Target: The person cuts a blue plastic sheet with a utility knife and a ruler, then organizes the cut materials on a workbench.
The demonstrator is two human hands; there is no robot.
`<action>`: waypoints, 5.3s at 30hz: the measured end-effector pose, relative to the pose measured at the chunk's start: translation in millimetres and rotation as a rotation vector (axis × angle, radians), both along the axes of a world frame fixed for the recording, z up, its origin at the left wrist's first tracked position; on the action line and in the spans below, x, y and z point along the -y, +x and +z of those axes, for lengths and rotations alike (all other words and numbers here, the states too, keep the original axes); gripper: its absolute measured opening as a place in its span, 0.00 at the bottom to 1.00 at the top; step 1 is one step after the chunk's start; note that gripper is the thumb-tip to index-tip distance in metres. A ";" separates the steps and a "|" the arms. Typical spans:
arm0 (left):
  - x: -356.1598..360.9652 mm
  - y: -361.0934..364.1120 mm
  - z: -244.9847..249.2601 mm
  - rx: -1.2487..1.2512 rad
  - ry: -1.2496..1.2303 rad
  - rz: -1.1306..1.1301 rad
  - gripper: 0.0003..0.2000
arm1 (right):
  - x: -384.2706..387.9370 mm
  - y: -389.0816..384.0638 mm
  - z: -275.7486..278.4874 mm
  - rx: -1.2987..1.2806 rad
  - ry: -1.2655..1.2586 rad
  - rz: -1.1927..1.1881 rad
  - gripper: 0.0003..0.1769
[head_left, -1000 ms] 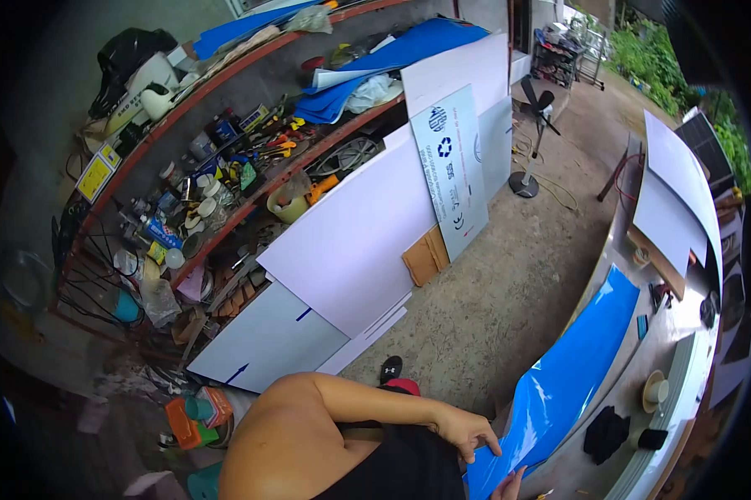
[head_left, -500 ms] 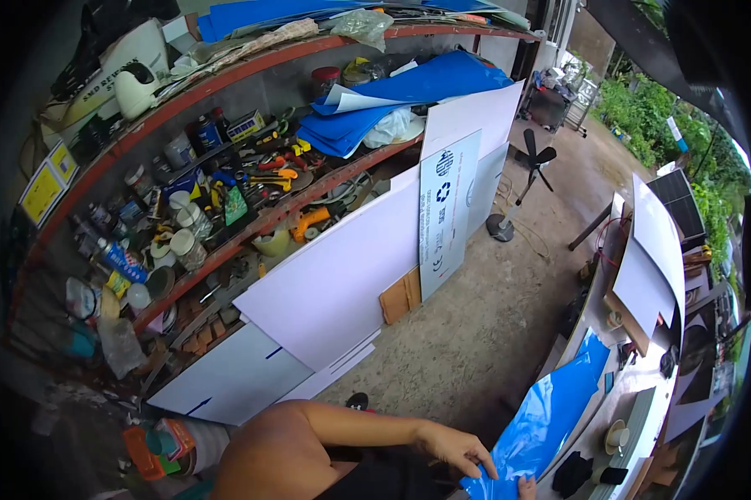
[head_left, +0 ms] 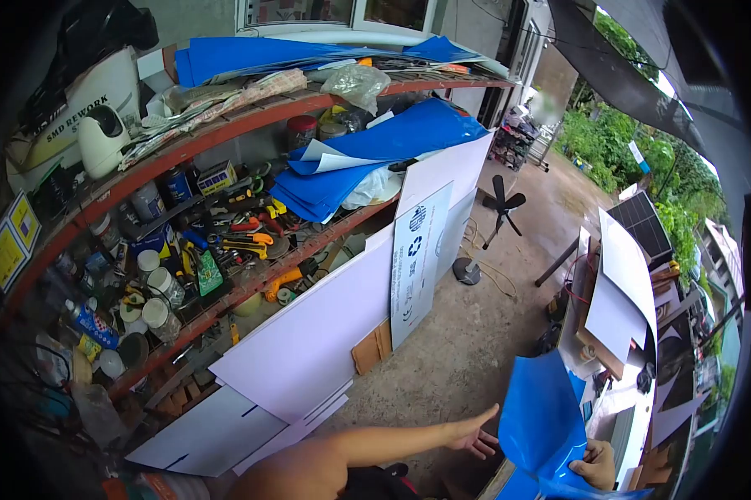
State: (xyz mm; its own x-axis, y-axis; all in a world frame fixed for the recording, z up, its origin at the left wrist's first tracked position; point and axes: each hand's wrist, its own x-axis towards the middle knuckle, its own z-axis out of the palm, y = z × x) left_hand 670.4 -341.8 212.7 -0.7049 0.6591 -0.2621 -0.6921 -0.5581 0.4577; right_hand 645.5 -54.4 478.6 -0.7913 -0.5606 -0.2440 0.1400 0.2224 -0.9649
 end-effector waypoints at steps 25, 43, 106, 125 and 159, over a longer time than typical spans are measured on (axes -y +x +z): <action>114.7 -203.8 249.3 -0.905 -1.033 1.419 0.25 | -45.0 -105.8 -101.8 -0.052 -0.106 -0.534 0.36; 356.1 -182.5 424.8 -1.277 -1.001 2.055 0.27 | 233.7 -347.6 -68.7 -0.376 -0.465 -0.232 0.38; 296.0 180.1 356.0 -0.725 -2.432 2.166 0.04 | 654.8 -16.6 -56.4 -1.119 -0.549 1.225 0.11; 280.5 292.9 306.2 -0.356 -2.144 1.644 0.10 | 651.2 59.5 -73.7 -1.128 -0.422 1.431 0.06; 578.3 315.1 192.3 0.894 -2.647 1.057 0.11 | 619.1 43.0 -103.1 -1.100 -0.225 1.482 0.10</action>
